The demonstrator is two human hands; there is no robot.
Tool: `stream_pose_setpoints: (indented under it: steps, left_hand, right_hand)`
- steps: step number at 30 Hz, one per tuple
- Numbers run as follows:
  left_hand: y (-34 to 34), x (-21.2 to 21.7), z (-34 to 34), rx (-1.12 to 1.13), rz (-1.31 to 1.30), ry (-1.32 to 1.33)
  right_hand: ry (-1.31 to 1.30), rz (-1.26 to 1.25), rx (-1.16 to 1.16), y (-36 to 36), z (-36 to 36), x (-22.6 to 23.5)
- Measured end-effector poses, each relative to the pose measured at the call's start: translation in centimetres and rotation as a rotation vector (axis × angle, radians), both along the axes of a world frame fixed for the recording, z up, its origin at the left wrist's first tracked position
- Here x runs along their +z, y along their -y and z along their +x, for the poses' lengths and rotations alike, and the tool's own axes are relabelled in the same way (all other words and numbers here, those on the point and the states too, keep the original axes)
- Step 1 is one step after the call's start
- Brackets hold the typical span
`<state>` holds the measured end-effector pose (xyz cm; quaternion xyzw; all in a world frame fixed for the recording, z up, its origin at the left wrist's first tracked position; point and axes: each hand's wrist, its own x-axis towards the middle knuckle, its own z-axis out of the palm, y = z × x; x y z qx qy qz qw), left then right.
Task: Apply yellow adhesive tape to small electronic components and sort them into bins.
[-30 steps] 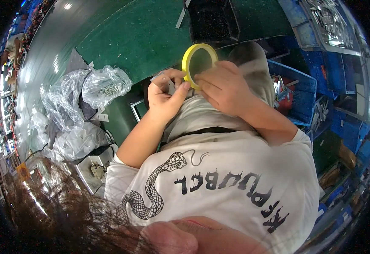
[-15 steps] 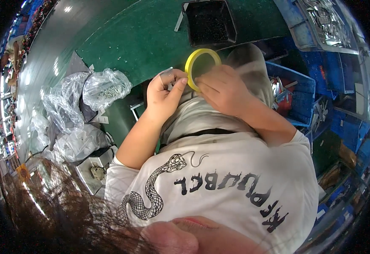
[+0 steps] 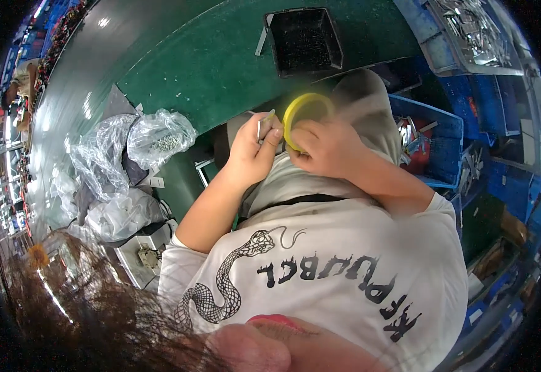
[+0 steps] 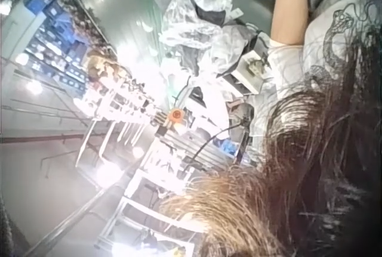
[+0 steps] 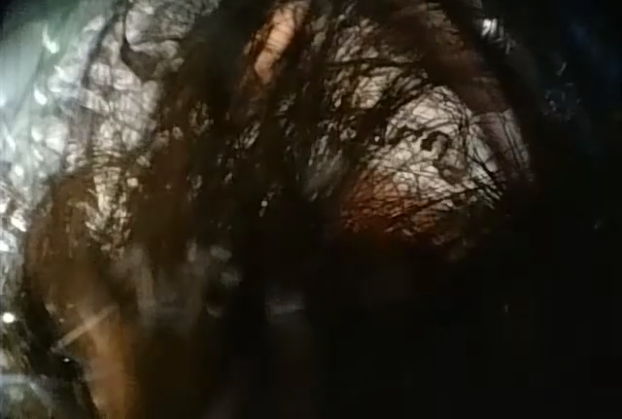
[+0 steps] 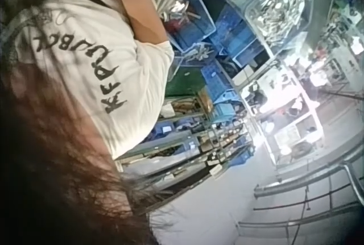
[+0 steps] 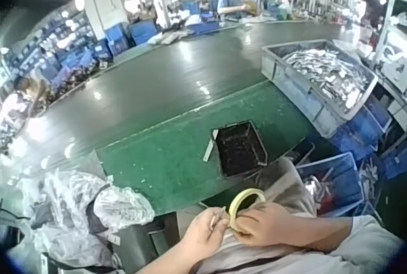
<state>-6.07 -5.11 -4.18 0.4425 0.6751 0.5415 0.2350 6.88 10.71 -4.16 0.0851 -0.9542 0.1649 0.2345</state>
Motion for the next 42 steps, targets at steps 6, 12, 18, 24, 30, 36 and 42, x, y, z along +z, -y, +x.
stream_pose_setpoints:
  steps: [6,12,18,24,30,36,42]
  left_hand:
    - [-0.3,-0.2,0.6,-0.110,-0.018,0.549]
    - [-0.7,0.0,1.0,-0.081,0.041,0.667]
    - [-0.4,-0.6,0.1,-0.167,-0.101,0.639]
    - [-0.5,-0.8,0.2,-0.168,-0.125,0.652]
    - [-0.8,-0.4,1.0,-0.114,-0.047,0.612]
    - [-0.4,-1.0,0.2,-0.167,-0.124,0.668]
    - [-0.7,-0.8,0.6,-0.140,0.010,0.792]
  right_hand:
    - [0.050,-0.239,-0.116,0.6,-0.7,2.6]
    - [0.275,-0.225,-0.143,0.1,-0.4,3.8]
    - [0.376,-0.378,-0.106,-0.8,-0.1,4.0]
    - [0.356,-0.446,-0.046,-1.0,0.0,3.0]
    - [0.398,-0.485,-0.063,-1.1,-0.1,2.8]
    - [0.388,-0.483,-0.089,-1.0,-0.2,2.9]
    - [0.308,-0.501,-0.110,-1.7,-0.1,2.6]
